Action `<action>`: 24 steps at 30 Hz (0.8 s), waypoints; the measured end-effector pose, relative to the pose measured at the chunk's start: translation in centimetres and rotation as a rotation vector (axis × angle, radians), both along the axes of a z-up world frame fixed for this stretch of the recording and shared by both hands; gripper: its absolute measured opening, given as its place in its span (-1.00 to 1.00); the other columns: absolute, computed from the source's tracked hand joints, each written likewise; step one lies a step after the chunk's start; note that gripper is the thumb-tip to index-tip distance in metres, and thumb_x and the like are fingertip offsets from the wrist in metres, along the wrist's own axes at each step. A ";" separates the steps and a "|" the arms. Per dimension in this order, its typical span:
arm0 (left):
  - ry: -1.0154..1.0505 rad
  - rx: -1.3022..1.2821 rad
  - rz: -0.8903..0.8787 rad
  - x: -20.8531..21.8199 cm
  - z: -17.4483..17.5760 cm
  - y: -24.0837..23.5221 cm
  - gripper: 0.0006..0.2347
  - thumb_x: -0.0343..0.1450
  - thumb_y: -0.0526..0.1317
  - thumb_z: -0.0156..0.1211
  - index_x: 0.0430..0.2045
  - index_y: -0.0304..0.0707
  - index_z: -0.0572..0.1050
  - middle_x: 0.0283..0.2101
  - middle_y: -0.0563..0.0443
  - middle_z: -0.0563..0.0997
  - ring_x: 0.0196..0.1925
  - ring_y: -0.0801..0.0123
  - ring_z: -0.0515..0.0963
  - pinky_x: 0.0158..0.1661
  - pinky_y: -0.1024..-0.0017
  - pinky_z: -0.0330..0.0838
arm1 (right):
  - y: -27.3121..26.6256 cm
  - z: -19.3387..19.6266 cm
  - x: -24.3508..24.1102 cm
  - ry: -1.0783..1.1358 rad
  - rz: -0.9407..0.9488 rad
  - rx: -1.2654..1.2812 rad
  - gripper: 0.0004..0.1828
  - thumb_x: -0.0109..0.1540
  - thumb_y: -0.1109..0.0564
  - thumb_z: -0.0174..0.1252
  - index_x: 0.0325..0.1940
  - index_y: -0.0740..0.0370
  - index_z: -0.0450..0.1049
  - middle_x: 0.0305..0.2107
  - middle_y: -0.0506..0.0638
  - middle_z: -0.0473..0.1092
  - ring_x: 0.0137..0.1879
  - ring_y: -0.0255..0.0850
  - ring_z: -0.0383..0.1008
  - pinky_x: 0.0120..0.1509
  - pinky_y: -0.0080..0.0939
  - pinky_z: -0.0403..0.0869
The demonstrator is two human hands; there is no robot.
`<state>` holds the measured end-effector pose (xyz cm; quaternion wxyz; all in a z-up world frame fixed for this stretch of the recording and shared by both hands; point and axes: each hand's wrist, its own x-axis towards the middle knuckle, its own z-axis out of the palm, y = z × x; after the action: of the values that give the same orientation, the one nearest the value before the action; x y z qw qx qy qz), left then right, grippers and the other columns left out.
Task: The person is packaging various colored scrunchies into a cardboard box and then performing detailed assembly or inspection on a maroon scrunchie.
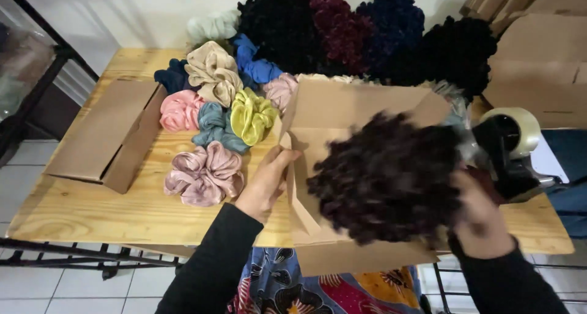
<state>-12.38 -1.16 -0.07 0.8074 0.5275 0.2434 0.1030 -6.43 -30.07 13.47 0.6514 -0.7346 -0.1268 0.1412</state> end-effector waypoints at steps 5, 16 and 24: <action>0.188 0.044 -0.076 -1.5 4.2 -0.3 -0.23 0.33 0.03 0.24 0.44 -0.25 0.07 0.17 -0.31 0.40 0.10 0.16 0.52 -0.01 0.35 0.54 | 2.0 -8.4 3.3 0.263 0.090 0.226 -0.78 0.02 0.26 0.18 -0.29 0.38 0.38 -0.33 0.14 0.31 -0.18 -0.01 0.39 -0.14 -0.07 0.41; -0.114 1.253 -0.141 -4.6 5.4 1.2 -0.50 0.48 -0.06 -0.02 0.30 -0.36 0.25 0.37 -0.35 0.31 0.42 -0.10 0.25 0.32 0.00 0.09 | 1.6 0.6 3.4 -0.697 0.418 -0.928 -0.23 0.25 -0.26 -0.10 0.51 0.04 0.11 0.46 0.00 0.09 0.51 -0.03 0.09 0.34 0.29 0.30; -0.124 1.313 -0.487 -9.3 7.1 0.5 -0.46 0.39 0.17 0.03 0.23 -0.03 0.33 0.49 -0.18 0.07 0.52 -0.08 0.01 0.31 -0.30 -0.11 | 4.3 -3.7 5.5 -0.659 0.545 -1.144 -0.10 0.18 -0.27 0.18 0.55 -0.22 -0.01 0.52 0.09 -0.13 0.48 0.16 0.10 0.09 0.17 0.54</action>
<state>-21.64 -0.61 6.99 0.3346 0.9385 -0.0405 0.0750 -0.96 -25.81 9.77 0.0331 -0.9078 -0.4023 0.1141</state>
